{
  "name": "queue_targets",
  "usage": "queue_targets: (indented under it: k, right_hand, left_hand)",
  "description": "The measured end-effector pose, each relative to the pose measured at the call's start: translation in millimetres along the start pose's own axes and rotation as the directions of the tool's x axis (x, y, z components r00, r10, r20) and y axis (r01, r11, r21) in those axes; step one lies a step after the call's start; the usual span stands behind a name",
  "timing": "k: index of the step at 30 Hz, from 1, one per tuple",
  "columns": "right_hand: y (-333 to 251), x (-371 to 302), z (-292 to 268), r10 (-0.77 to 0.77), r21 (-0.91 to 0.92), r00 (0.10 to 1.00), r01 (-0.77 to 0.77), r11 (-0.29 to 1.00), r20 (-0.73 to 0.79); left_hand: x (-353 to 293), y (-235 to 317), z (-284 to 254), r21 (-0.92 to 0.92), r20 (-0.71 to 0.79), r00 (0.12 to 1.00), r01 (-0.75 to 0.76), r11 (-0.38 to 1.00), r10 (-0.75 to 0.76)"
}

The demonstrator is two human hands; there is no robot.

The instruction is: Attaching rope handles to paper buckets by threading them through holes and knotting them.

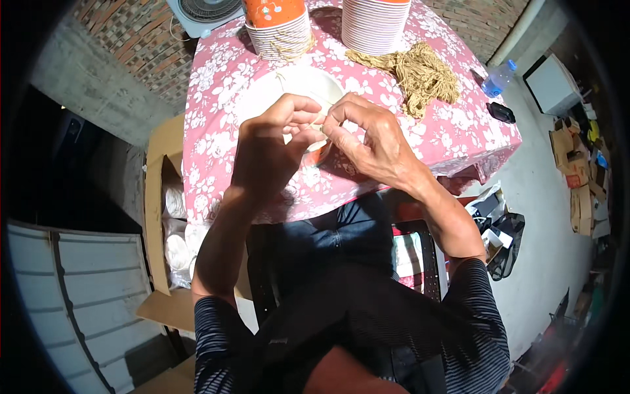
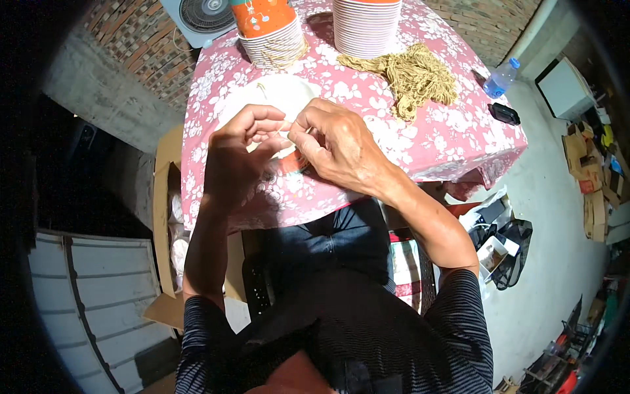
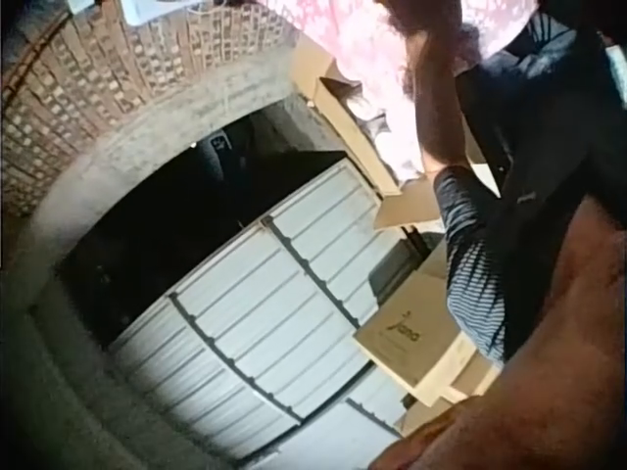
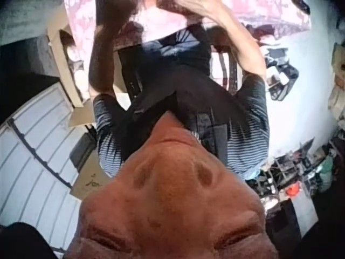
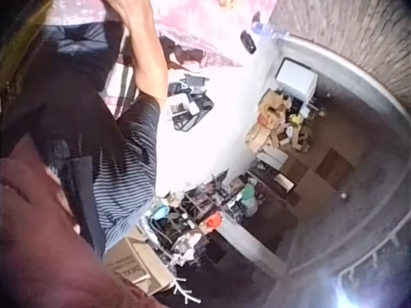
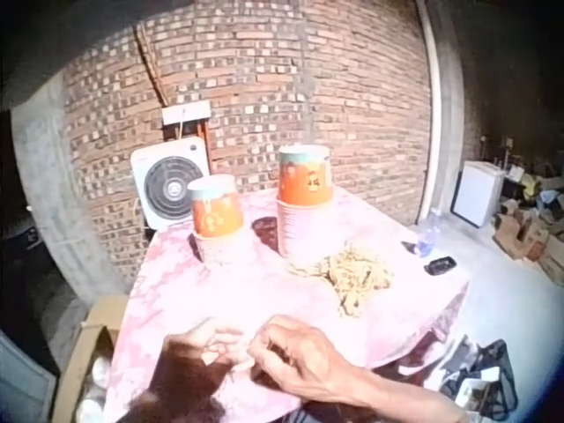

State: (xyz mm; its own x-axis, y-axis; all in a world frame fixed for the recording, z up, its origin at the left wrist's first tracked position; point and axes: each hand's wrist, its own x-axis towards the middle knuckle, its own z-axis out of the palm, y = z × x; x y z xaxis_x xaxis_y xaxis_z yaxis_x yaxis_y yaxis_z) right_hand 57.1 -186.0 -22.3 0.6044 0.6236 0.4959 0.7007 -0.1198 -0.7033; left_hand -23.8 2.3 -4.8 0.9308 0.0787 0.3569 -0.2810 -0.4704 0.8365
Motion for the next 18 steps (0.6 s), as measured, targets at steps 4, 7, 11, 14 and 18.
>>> queue_targets:
  k: [4,7,11,14,18]
  right_hand:
    - [0.1,-0.1,-1.6,0.008,0.06,1.0,-0.008,0.998,0.014]
    - [0.7,0.7,-0.6,-0.034,0.057,0.999,0.034,0.998,-0.012]
    - [3.3,-0.2,-0.6,-0.025,0.109,1.0,0.024,0.994,0.0]
    - [-0.6,1.1,-4.2,0.055,0.144,0.998,-0.058,0.988,0.02]
    - [-8.6,-0.5,1.8,0.137,0.197,0.99,-0.129,0.972,-0.025]
  left_hand:
    - [-1.4,0.6,0.1,0.093,0.014,0.998,-0.055,0.994,0.054]
    - [-1.4,-7.8,1.8,0.062,-0.011,0.995,-0.098,0.993,0.099]
    - [-3.8,-0.6,0.1,0.0,0.017,1.0,0.006,1.0,-0.006]
    - [-3.9,-4.0,-5.4,-0.093,0.033,0.993,0.118,0.989,-0.116]
    - [-4.5,-14.5,-7.0,-0.191,0.043,0.994,0.106,0.976,-0.1]
